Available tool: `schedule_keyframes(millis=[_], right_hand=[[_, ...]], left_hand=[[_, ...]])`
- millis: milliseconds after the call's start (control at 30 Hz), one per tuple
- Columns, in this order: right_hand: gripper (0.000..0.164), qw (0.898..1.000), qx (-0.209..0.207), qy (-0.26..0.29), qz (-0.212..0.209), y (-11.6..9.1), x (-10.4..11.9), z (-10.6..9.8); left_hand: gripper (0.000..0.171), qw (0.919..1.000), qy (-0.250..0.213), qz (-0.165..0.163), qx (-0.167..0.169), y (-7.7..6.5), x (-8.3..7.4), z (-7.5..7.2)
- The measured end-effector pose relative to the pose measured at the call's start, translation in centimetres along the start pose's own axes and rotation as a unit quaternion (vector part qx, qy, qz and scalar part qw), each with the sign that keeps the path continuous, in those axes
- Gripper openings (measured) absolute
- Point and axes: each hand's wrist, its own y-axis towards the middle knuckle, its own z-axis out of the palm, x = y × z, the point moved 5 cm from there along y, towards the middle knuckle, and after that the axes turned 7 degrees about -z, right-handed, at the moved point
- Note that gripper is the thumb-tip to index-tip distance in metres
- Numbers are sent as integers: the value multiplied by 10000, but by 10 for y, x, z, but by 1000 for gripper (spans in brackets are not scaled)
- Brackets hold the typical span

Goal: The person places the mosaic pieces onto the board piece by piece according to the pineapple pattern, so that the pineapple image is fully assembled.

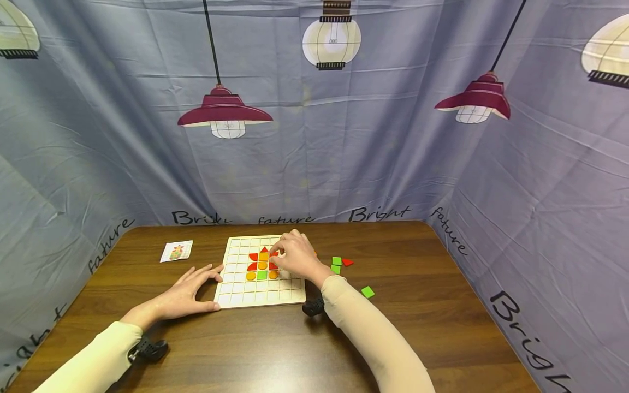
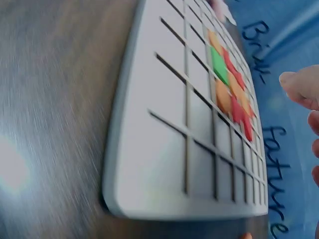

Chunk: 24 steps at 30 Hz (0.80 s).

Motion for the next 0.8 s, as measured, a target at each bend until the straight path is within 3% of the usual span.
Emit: schedule_keyframes(millis=[367, 800], right_hand=[[24, 9995, -177, 115, 223, -27, -33, -33], [24, 9970, -309, 184, 686, -64, -73, -52]], left_hand=[[58, 10000, 46, 43, -35, -1, -1, 0], [58, 9999, 79, 75, -57, 0, 1, 0]])
